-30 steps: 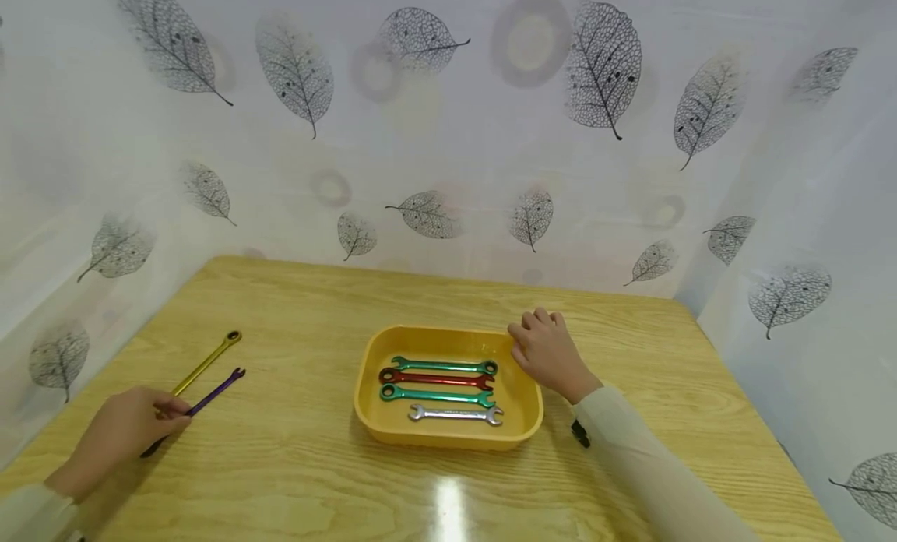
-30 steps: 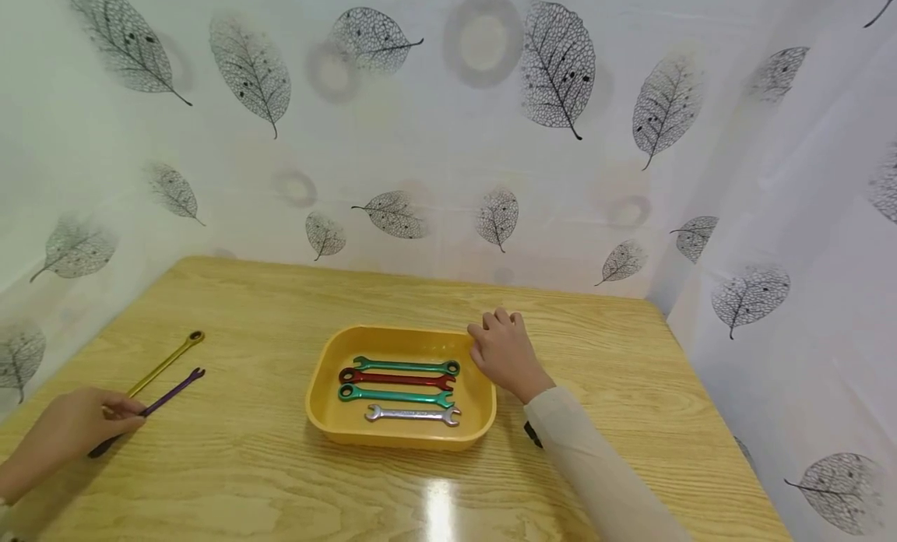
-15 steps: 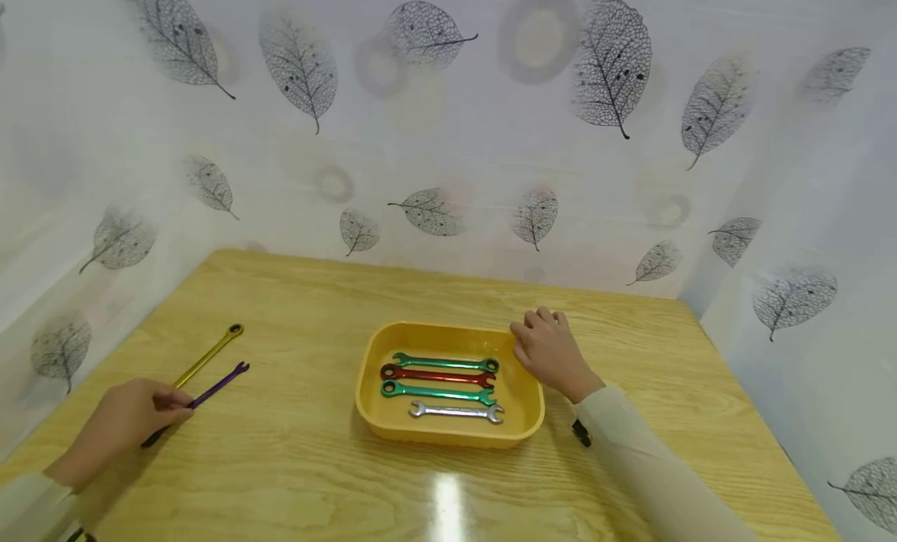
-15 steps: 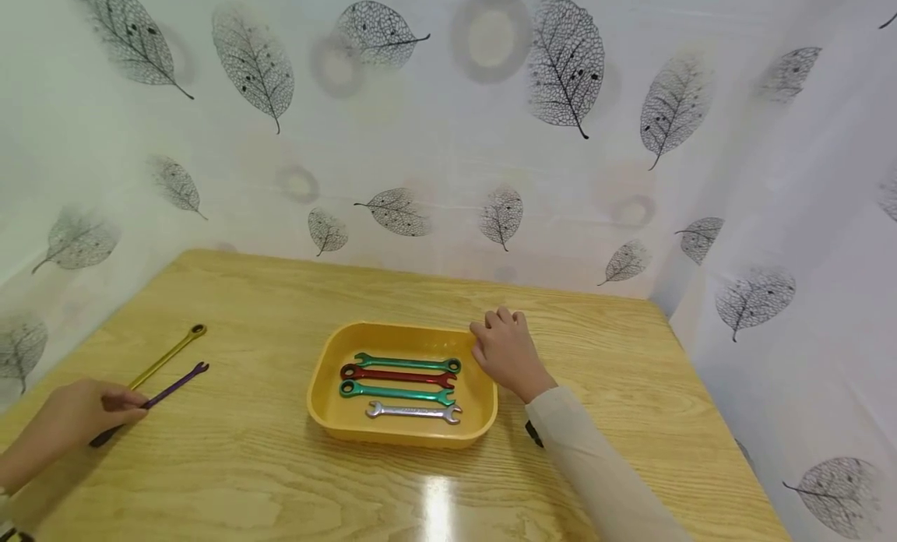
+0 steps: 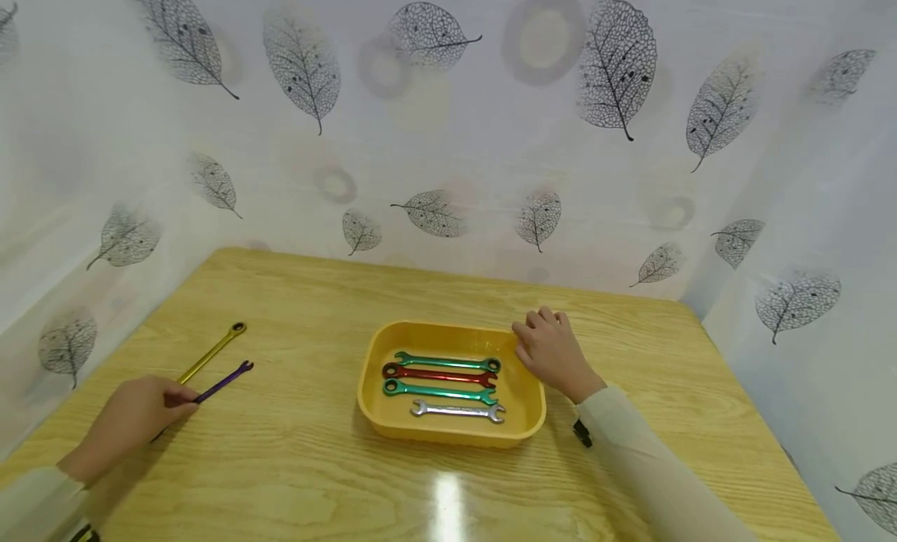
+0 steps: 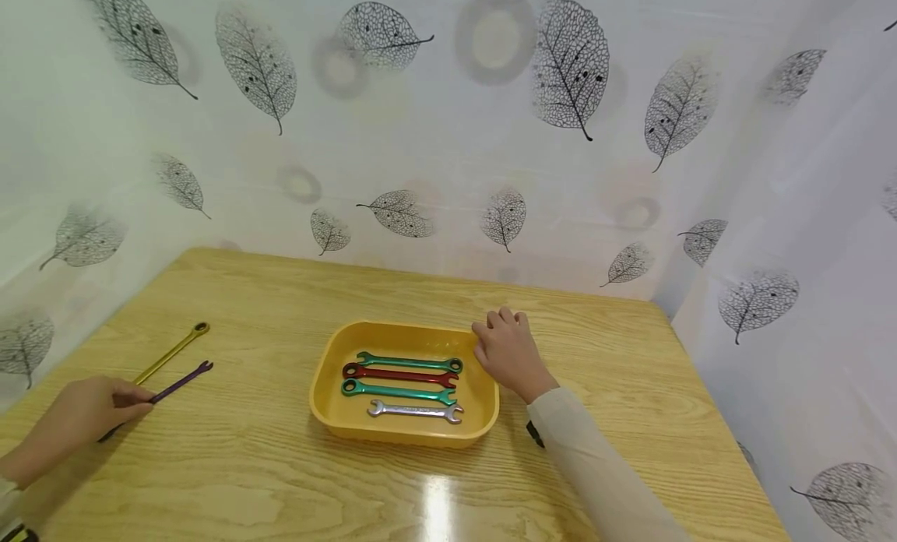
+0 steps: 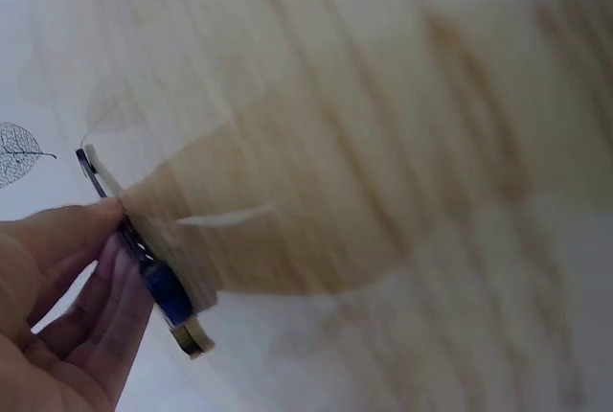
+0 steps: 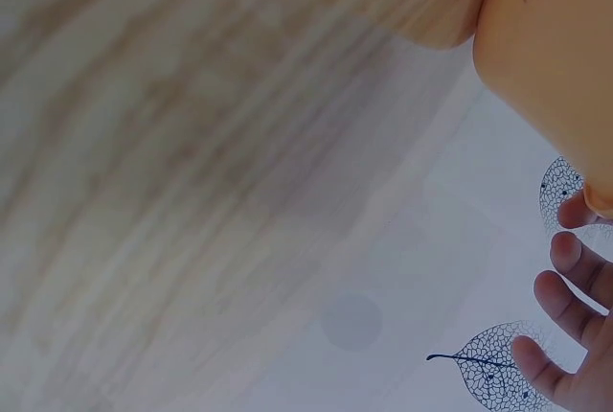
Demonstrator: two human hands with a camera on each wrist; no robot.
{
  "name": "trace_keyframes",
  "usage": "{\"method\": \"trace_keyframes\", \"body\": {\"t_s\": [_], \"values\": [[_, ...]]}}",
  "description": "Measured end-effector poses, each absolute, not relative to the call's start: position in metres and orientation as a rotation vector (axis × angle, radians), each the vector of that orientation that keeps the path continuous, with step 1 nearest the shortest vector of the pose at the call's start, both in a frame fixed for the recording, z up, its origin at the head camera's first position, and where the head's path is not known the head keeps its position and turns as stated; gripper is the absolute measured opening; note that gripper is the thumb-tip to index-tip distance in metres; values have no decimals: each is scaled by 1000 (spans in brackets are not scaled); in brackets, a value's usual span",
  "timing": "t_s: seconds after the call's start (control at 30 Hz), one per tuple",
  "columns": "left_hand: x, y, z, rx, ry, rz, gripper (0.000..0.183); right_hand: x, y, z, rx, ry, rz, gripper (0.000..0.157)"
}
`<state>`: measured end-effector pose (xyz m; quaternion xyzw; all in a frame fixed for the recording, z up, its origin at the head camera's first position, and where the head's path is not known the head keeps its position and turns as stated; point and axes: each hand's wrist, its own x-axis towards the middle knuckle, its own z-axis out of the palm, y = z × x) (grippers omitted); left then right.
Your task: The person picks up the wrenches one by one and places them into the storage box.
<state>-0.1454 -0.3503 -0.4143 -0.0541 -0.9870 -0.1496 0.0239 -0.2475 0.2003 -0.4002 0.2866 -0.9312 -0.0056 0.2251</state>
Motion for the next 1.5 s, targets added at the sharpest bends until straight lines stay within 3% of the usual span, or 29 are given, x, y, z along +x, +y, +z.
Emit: {"method": "trace_keyframes", "body": {"t_s": [0.8, 1.5], "values": [[-142, -342, -411, -241, -3033, -600, 15, -246, 202, -399, 811, -2545, 0, 9], [-155, -297, -362, -419, -3012, -697, 7, -247, 202, -401, 801, -2562, 1, 9]]}}
